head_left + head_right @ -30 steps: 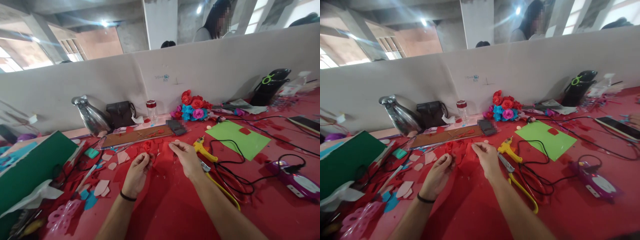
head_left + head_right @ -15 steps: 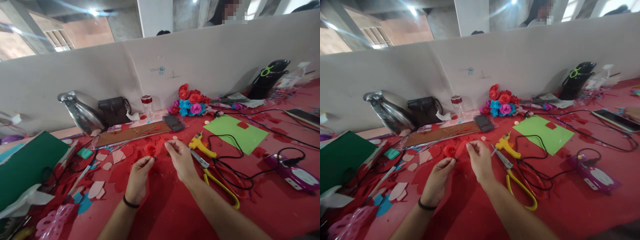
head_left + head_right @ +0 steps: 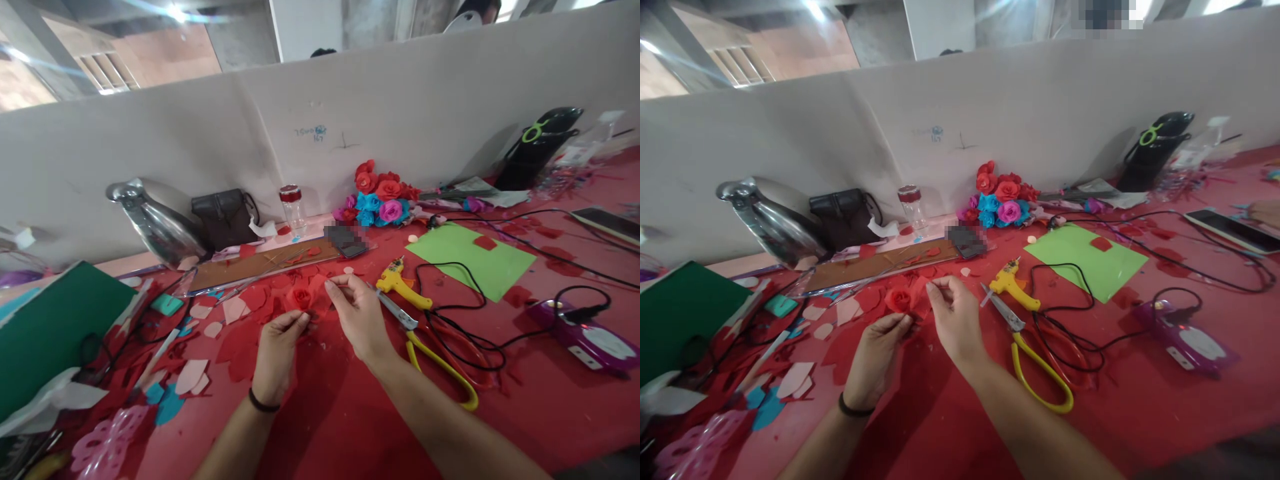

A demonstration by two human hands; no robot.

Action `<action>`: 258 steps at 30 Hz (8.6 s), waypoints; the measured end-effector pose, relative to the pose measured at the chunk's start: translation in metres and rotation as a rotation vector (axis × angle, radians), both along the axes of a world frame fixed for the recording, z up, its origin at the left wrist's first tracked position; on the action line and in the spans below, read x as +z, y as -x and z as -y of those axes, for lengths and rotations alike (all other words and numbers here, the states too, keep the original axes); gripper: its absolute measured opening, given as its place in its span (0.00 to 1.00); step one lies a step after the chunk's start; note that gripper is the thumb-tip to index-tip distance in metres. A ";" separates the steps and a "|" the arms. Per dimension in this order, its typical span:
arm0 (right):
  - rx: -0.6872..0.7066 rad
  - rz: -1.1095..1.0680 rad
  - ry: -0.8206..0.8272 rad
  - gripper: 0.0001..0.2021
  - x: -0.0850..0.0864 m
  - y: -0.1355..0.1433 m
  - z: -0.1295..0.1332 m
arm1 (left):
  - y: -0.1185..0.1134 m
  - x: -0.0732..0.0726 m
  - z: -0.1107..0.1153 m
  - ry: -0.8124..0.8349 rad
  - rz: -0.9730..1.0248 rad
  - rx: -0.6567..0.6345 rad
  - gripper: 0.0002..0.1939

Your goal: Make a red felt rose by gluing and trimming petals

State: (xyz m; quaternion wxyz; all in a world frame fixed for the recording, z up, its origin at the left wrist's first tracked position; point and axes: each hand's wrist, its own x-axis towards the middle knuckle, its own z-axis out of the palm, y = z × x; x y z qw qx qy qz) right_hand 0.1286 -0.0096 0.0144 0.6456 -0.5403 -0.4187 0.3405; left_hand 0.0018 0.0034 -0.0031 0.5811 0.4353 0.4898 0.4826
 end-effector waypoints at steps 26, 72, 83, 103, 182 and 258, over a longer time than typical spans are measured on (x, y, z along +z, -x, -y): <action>0.066 -0.021 0.000 0.08 0.006 0.010 0.007 | -0.002 -0.001 -0.001 0.078 0.136 -0.009 0.07; 0.382 -0.161 0.101 0.06 -0.004 0.005 0.000 | 0.002 0.009 0.001 0.082 0.131 0.025 0.08; 0.373 -0.044 0.035 0.07 0.001 -0.002 0.000 | 0.005 0.012 0.001 0.042 0.149 0.002 0.07; 0.361 0.079 -0.005 0.06 -0.001 0.002 0.003 | 0.004 0.016 0.003 -0.002 0.140 -0.014 0.02; 0.431 0.118 -0.069 0.07 0.002 -0.004 0.005 | 0.007 0.021 0.003 0.041 0.108 -0.120 0.07; 0.137 0.096 -0.053 0.09 0.002 0.013 0.012 | 0.008 0.017 0.004 -0.194 -0.056 -0.111 0.08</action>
